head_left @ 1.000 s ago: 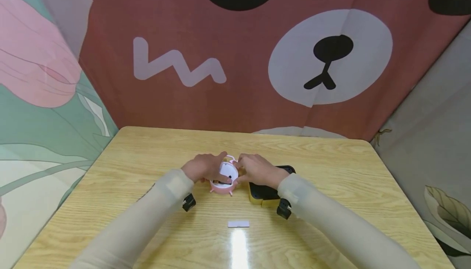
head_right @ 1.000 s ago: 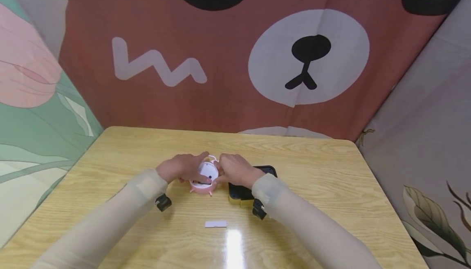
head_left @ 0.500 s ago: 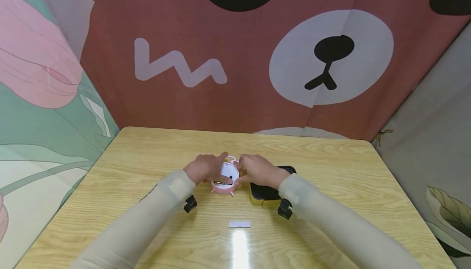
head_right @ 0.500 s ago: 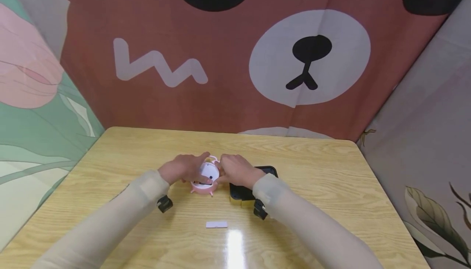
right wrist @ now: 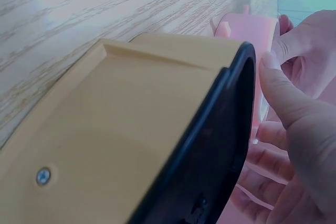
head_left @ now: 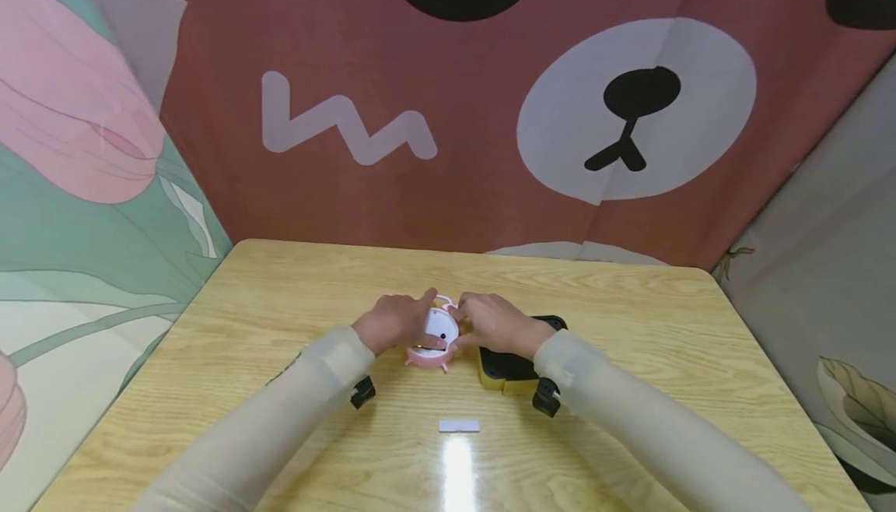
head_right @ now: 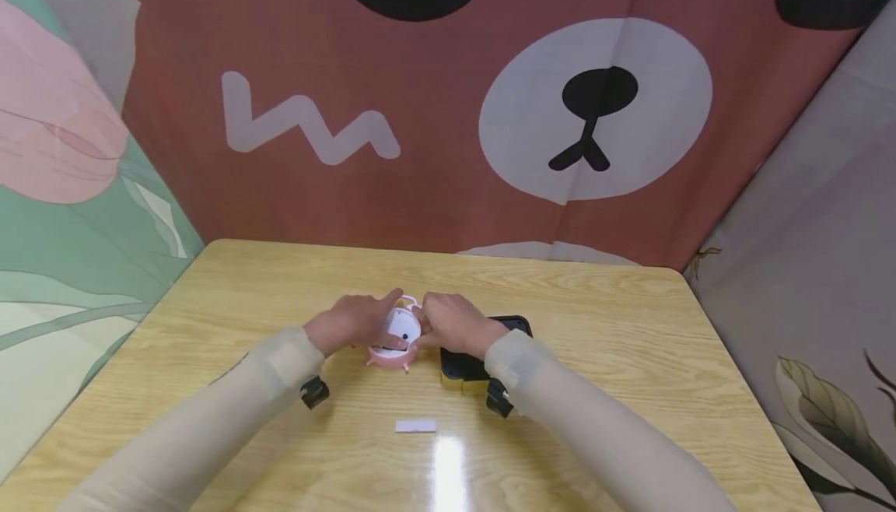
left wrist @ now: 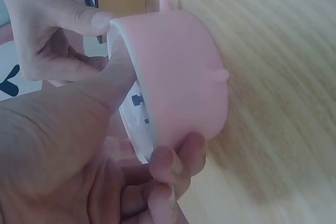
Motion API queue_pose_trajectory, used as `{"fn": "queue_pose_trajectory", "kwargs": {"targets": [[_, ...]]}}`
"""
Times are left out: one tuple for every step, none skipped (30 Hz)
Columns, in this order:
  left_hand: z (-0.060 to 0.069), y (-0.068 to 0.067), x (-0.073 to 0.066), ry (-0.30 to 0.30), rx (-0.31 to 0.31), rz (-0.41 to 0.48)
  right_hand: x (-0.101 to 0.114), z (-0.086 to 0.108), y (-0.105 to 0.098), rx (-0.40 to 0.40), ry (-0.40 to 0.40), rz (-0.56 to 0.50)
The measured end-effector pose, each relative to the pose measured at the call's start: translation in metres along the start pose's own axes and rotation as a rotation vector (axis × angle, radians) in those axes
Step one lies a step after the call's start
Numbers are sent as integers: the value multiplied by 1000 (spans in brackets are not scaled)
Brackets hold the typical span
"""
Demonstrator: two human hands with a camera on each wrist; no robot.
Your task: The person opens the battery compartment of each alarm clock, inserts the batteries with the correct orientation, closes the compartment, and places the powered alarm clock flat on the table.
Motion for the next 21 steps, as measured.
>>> {"fn": "queue_pose_trajectory", "kwargs": {"targets": [[0, 0, -1, 2, -4, -17, 0, 0, 0, -2, 0, 2], [1, 0, -2, 3, -7, -34, 0, 1, 0, -4, 1, 2], [1, 0, -3, 6, -13, -51, -1, 1, 0, -5, 4, 2], [2, 0, -4, 9, -20, -60, -1, 1, 0, -4, 8, 0], [2, -1, -5, 14, -27, -71, -1, 1, 0, -3, 12, -2], [2, -1, -5, 17, -33, -76, -2, 1, 0, 0, 16, -5], [2, 0, -6, 21, -37, -81, -2, 1, 1, 3, 18, -7], [2, 0, -5, 22, -38, -79, -3, 1, 1, 7, 21, -6], [2, 0, -5, 22, -37, -74, -3, 0, 1, 8, 22, -5], [2, 1, -5, 22, -37, -69, -3, 0, 1, 8, 21, -3], [1, 2, -4, 21, -35, -59, -3, 0, 1, 8, 18, 0], [1, 3, -3, 19, -33, -49, -3, 0, 1, 9, 15, 2], [0, 3, -2, 20, -34, -43, -3, 0, 1, 11, 15, 4], [-1, 4, -1, 20, -34, -29, -3, 0, 1, 14, 16, 4], [-1, 5, 0, 24, -37, -9, -3, 0, 1, 17, 16, -1], [-2, 5, 1, 30, -41, 15, -3, 0, 1, 20, 18, -3], [-3, 6, 3, 38, -43, 41, -3, 0, 2, 23, 18, -5], [-3, 6, 5, 50, -44, 67, -2, 0, 1, 23, 16, -7], [-4, 7, 7, 66, -40, 105, -2, 0, 1, 24, 14, -4], [-5, 7, 9, 88, -34, 153, -2, 0, 1, 22, 9, -1], [-5, 7, 12, 118, -25, 195, -1, 0, 1, 19, 4, 0]]}}
Point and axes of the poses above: each hand's wrist, its own z-axis away from the middle knuckle, its own y-axis out of the palm, x = y × z, the point moved 5 cm from there along -z, towards the middle knuckle, and after that the axes turned 10 degrees about x, right-handed, at the moved point
